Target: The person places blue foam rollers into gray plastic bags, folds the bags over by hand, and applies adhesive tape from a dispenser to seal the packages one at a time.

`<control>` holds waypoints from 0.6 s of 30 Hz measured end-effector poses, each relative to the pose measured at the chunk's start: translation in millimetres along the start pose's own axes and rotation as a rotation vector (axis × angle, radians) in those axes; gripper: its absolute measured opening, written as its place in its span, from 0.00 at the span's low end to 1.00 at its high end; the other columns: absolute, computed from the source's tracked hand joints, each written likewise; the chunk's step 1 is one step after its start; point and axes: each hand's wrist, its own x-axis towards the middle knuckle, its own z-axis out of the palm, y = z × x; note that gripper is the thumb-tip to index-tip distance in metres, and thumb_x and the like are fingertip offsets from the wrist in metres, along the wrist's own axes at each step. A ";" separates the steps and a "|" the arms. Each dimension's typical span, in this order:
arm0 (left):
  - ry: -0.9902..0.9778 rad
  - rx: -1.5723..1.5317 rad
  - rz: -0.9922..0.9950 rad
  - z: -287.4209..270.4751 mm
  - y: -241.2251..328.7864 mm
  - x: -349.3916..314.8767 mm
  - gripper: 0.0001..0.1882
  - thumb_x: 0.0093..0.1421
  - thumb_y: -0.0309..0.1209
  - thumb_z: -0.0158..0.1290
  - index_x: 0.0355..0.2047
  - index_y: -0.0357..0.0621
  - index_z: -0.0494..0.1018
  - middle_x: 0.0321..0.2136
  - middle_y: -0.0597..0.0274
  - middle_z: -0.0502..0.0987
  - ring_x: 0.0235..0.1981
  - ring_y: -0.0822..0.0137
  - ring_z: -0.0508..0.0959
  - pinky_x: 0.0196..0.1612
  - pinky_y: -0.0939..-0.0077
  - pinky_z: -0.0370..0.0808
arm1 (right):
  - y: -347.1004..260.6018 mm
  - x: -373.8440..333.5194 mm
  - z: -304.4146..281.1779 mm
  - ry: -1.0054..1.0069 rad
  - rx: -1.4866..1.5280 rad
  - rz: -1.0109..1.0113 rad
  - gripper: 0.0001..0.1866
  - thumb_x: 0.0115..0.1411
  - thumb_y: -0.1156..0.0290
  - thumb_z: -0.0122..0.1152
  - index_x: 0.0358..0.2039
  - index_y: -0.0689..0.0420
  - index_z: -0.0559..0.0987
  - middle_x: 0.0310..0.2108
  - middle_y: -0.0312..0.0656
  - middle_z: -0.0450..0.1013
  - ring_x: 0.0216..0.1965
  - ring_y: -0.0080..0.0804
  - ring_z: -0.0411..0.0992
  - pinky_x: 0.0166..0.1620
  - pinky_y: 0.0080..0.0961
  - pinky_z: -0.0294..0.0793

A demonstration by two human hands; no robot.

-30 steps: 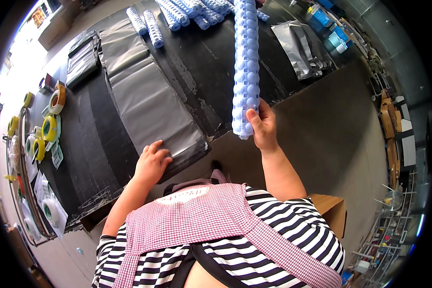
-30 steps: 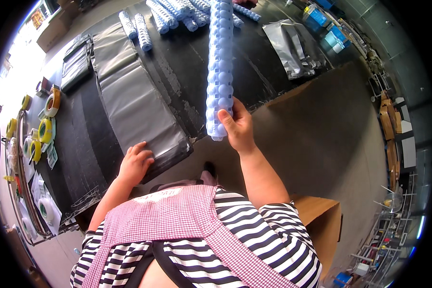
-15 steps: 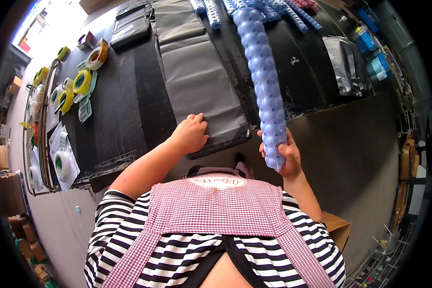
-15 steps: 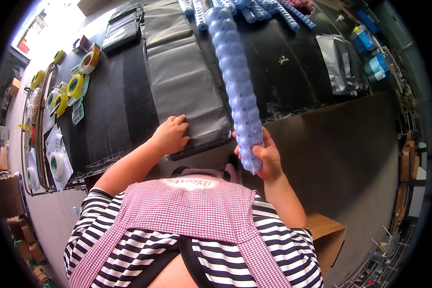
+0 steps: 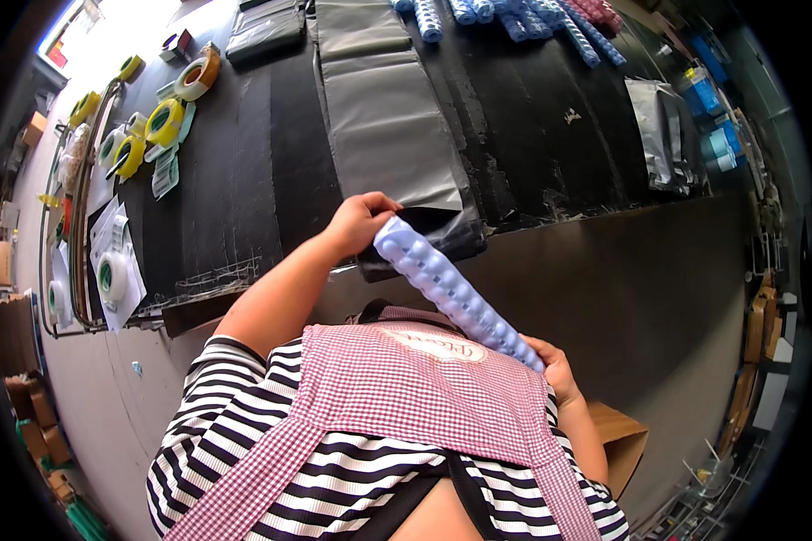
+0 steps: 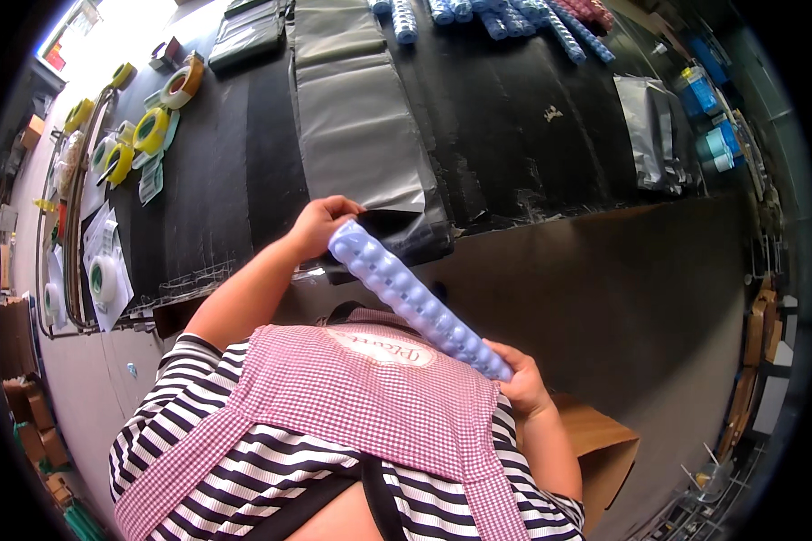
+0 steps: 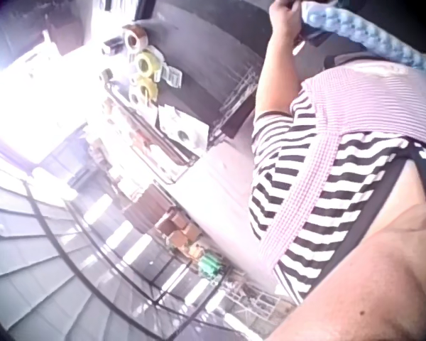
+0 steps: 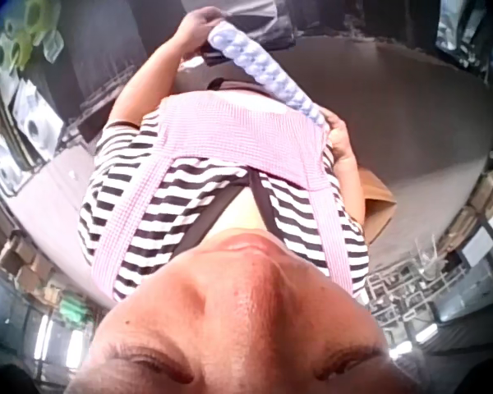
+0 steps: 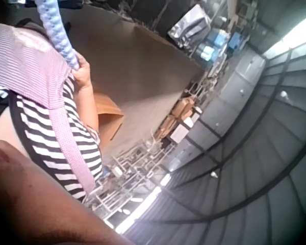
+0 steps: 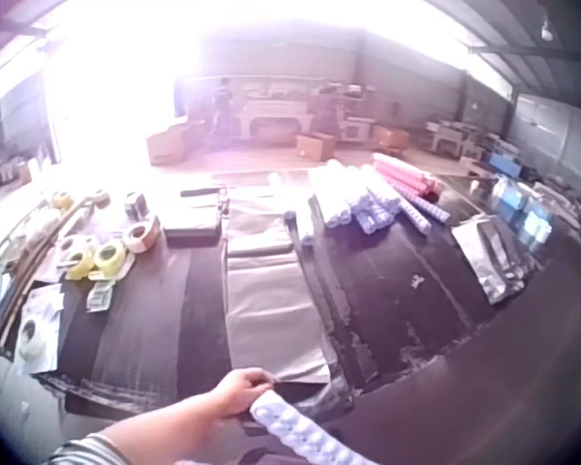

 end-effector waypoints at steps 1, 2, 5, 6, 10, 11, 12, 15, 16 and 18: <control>-0.047 -0.157 -0.028 -6.4 2.1 4.1 0.07 0.64 0.22 0.56 0.41 0.34 0.79 0.44 0.61 0.83 0.41 0.75 0.78 0.49 0.77 0.77 | 2.9 -2.3 1.9 0.029 -0.025 0.019 0.39 0.46 0.81 0.79 0.61 0.59 0.76 0.56 0.48 0.76 0.55 0.37 0.77 0.61 0.38 0.74; -0.102 -0.181 -0.061 -12.0 4.0 3.7 0.07 0.66 0.23 0.54 0.41 0.33 0.79 0.46 0.61 0.83 0.41 0.75 0.78 0.49 0.78 0.77 | 5.3 -4.3 4.4 0.052 -0.018 0.052 0.37 0.48 0.82 0.78 0.60 0.59 0.77 0.56 0.47 0.76 0.55 0.37 0.77 0.61 0.39 0.75; -0.079 -0.277 0.081 -10.7 6.7 2.4 0.02 0.64 0.22 0.55 0.36 0.36 0.77 0.48 0.59 0.82 0.42 0.72 0.79 0.51 0.77 0.76 | 11.4 2.2 13.5 0.152 -0.014 0.129 0.35 0.50 0.80 0.77 0.60 0.58 0.77 0.56 0.46 0.76 0.55 0.36 0.77 0.61 0.38 0.75; -0.073 -0.276 0.080 -11.1 6.9 -1.7 0.02 0.64 0.22 0.55 0.36 0.36 0.77 0.48 0.59 0.82 0.42 0.72 0.79 0.51 0.77 0.76 | 18.9 3.7 16.2 0.148 -0.024 0.092 0.32 0.53 0.78 0.76 0.60 0.57 0.77 0.56 0.45 0.77 0.54 0.35 0.77 0.61 0.37 0.75; 0.170 0.472 0.628 -14.8 47.3 -5.1 0.06 0.54 0.21 0.57 0.33 0.41 0.74 0.48 0.58 0.81 0.39 0.59 0.80 0.47 0.70 0.78 | 32.7 21.9 21.2 0.174 0.049 0.114 0.34 0.54 0.78 0.75 0.62 0.56 0.75 0.55 0.44 0.77 0.54 0.35 0.77 0.61 0.37 0.75; 0.255 0.720 0.774 -15.4 54.2 -1.8 0.08 0.51 0.22 0.58 0.33 0.42 0.74 0.48 0.59 0.81 0.38 0.55 0.79 0.45 0.67 0.79 | 33.0 24.4 18.4 0.169 0.044 0.105 0.34 0.54 0.78 0.75 0.62 0.56 0.75 0.55 0.44 0.77 0.54 0.35 0.77 0.61 0.37 0.75; 0.257 0.806 0.771 -16.0 59.8 2.0 0.09 0.51 0.24 0.58 0.34 0.43 0.73 0.48 0.61 0.80 0.39 0.54 0.78 0.44 0.63 0.78 | 32.5 27.0 15.9 0.138 0.034 0.125 0.34 0.54 0.78 0.75 0.62 0.57 0.75 0.55 0.44 0.77 0.54 0.35 0.77 0.61 0.37 0.75; 0.108 0.879 0.772 -19.9 68.5 6.1 0.09 0.53 0.26 0.58 0.35 0.44 0.73 0.48 0.62 0.80 0.41 0.55 0.78 0.45 0.62 0.78 | 22.0 35.4 17.9 0.068 0.057 0.067 0.34 0.54 0.79 0.73 0.63 0.58 0.73 0.55 0.45 0.76 0.54 0.35 0.76 0.61 0.37 0.74; 0.047 0.940 0.698 -14.5 67.5 3.2 0.09 0.54 0.27 0.58 0.36 0.44 0.73 0.48 0.62 0.80 0.43 0.55 0.78 0.46 0.62 0.78 | 18.4 35.7 20.3 0.040 0.095 -0.005 0.35 0.55 0.79 0.71 0.64 0.59 0.71 0.56 0.46 0.75 0.55 0.35 0.75 0.61 0.37 0.73; 0.109 0.877 0.835 -9.2 66.2 4.9 0.09 0.55 0.28 0.58 0.36 0.45 0.73 0.48 0.63 0.79 0.44 0.56 0.78 0.47 0.63 0.77 | 30.4 39.2 17.1 0.035 0.080 -0.039 0.35 0.57 0.78 0.68 0.66 0.61 0.68 0.57 0.47 0.73 0.56 0.36 0.74 0.62 0.37 0.72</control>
